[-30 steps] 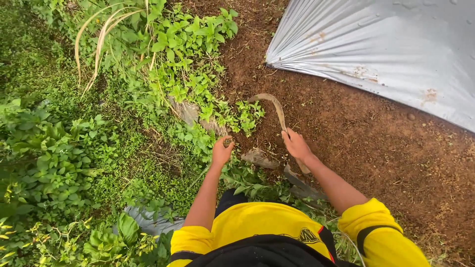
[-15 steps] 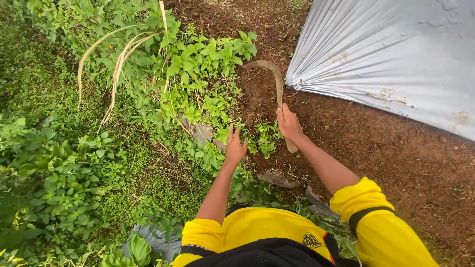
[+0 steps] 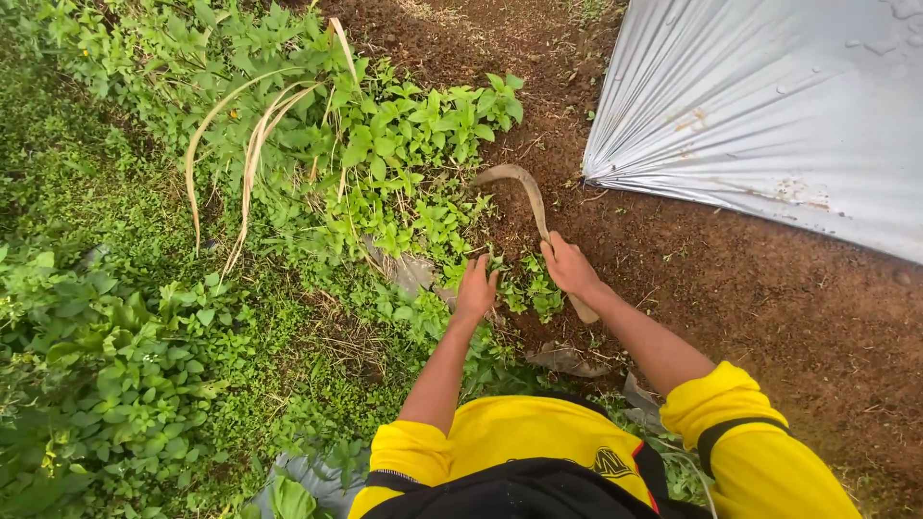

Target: Using a sickle to clear weeds and grass from the edge of a plastic-covered garden bed

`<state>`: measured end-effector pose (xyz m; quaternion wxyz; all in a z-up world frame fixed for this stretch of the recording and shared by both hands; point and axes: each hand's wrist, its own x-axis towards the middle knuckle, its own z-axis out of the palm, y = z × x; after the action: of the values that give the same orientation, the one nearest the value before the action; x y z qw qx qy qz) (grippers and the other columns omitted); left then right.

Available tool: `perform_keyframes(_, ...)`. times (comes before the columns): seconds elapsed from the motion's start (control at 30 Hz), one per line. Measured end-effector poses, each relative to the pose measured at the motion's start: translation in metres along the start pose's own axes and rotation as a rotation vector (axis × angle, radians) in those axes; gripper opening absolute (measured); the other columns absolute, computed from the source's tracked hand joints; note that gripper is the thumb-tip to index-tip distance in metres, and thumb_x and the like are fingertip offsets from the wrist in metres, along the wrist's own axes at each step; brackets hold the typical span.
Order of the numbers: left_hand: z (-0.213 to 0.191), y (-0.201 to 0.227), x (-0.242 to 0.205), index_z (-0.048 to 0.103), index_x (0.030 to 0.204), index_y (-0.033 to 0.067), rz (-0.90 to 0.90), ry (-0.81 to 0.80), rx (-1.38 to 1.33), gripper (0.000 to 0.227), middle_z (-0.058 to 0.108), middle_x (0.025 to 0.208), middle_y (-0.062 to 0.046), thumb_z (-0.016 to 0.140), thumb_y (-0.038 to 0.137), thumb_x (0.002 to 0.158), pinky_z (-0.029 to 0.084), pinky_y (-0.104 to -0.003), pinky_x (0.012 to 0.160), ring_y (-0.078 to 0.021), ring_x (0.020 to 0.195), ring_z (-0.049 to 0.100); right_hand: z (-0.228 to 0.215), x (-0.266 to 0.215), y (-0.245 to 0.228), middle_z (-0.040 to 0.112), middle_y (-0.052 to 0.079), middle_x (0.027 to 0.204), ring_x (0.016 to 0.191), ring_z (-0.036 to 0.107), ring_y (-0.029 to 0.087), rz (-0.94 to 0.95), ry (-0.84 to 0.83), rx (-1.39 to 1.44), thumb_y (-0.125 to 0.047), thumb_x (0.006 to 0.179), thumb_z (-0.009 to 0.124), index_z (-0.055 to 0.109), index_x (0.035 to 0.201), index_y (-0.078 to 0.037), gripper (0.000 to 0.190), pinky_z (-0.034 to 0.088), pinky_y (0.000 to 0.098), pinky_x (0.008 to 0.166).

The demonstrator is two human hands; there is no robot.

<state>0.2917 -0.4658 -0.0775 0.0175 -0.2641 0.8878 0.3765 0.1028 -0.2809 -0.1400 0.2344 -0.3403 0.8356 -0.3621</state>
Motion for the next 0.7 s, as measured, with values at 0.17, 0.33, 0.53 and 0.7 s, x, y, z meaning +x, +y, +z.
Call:
perform_keyframes(0.17,0.028,-0.034,0.022,0.058,0.14,0.0069,0.009,-0.013,0.013,0.029,0.058,0.129,-0.014,0.05,0.024,0.117,0.068,-0.048,0.081,-0.0318,0.114,0.073,0.002,0.013,-0.02,0.066,0.045,0.138,0.093,0.078,0.047,0.034,0.074,-0.036,-0.032,0.13,0.031,0.028,0.17,0.017,0.063,0.063,0.0559,0.059)
perform_keyframes(0.33,0.021,-0.036,0.027,0.06,0.139,0.0039,-0.011,-0.03,-0.007,0.031,0.06,0.128,-0.015,0.058,0.021,0.114,0.068,-0.048,0.091,-0.0344,0.12,0.072,0.007,-0.03,-0.006,0.075,0.037,0.117,0.083,0.077,0.042,0.061,-0.092,-0.048,-0.023,0.127,0.039,0.038,0.167,0.016,0.056,0.062,0.0556,0.061)
perform_keyframes(0.53,-0.035,0.016,-0.005,0.034,0.16,0.0032,-0.113,-0.166,-0.151,0.065,0.046,0.155,-0.032,0.058,0.042,0.114,0.061,-0.063,0.105,-0.0466,0.138,0.06,-0.008,-0.087,-0.016,0.08,0.023,0.101,0.082,0.079,0.028,0.216,-0.167,0.299,-0.022,0.122,0.05,0.057,0.151,0.008,0.042,0.07,0.0465,0.068)
perform_keyframes(0.7,-0.014,0.005,0.006,0.046,0.155,-0.0051,-0.064,-0.163,0.035,0.062,0.059,0.146,-0.031,0.053,0.042,0.116,0.065,-0.061,0.097,-0.0448,0.13,0.068,-0.023,-0.105,-0.043,0.073,0.017,0.08,0.057,0.069,0.021,0.311,-0.09,0.268,-0.032,0.123,0.048,0.044,0.158,0.01,0.055,0.063,0.0436,0.052)
